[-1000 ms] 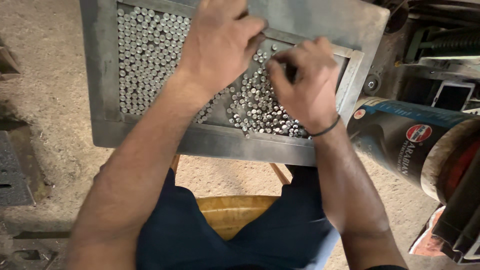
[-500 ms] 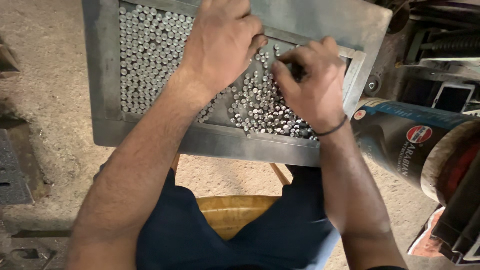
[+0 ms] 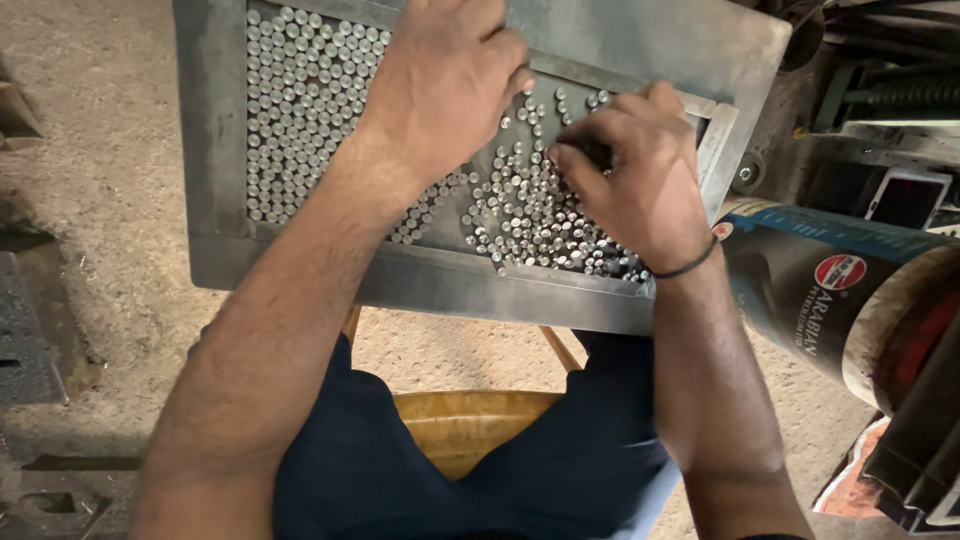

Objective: The person sits on a stool in front of a metal tray filled with small round metal caps. They pick caps one at a time from a loose pile and place them upright into a neat grid on the tray, gradually filling the grid rows while pushing stray caps aside.

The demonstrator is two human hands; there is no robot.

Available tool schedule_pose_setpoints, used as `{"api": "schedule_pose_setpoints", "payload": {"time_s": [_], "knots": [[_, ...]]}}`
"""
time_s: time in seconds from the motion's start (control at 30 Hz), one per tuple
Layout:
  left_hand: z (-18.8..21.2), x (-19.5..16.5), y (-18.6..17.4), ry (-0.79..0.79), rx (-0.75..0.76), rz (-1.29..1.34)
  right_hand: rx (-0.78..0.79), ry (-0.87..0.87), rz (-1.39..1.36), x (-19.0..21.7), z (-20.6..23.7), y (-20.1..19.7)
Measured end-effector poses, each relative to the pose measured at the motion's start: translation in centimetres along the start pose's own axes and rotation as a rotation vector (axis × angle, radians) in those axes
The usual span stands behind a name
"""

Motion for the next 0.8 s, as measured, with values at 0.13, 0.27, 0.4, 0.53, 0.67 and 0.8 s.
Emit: {"api": "schedule_pose_setpoints", "payload": {"time_s": [0.13, 0.27, 0.4, 0.53, 0.67, 0.8], "knots": [[-0.1, 0.1, -0.2, -0.033, 0.029, 0.030, 0.001, 0.005, -0.013, 0.1, 0.1, -0.3], [-0.5, 0.1, -0.9, -0.044, 0.039, 0.063, -0.007, -0.054, -0.024, 0.2, 0.2, 0.2], [-0.5, -0.3, -1.8, 0.010, 0.143, 0.125, -0.056, -0.057, 0.051, 0.0, 0.2, 0.3], [-0.3, -1.0, -1.3, 0.039, 0.311, 0.102, -0.016, -0.025, -0.010, -0.3, 0.2, -0.6], [0.0, -1.0, -1.1, 0.058, 0.244, 0.040, 0.080, -0.104, -0.023, 0.2, 0.3, -0.4], [0.1, -0.6, -1.7, 0.063, 0.198, 0.050, 0.043, -0.081, 0.044, 0.2, 0.3, -0.2]]}}
Point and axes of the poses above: each hand's wrist, its own z-axis away from the middle knuckle, its own y-axis out of the palm, x = y × z, the point moved 1 cm from there along -z, towards the middle knuckle, and after that the axes turned 11 degrees about -x, right-handed, at the moved point
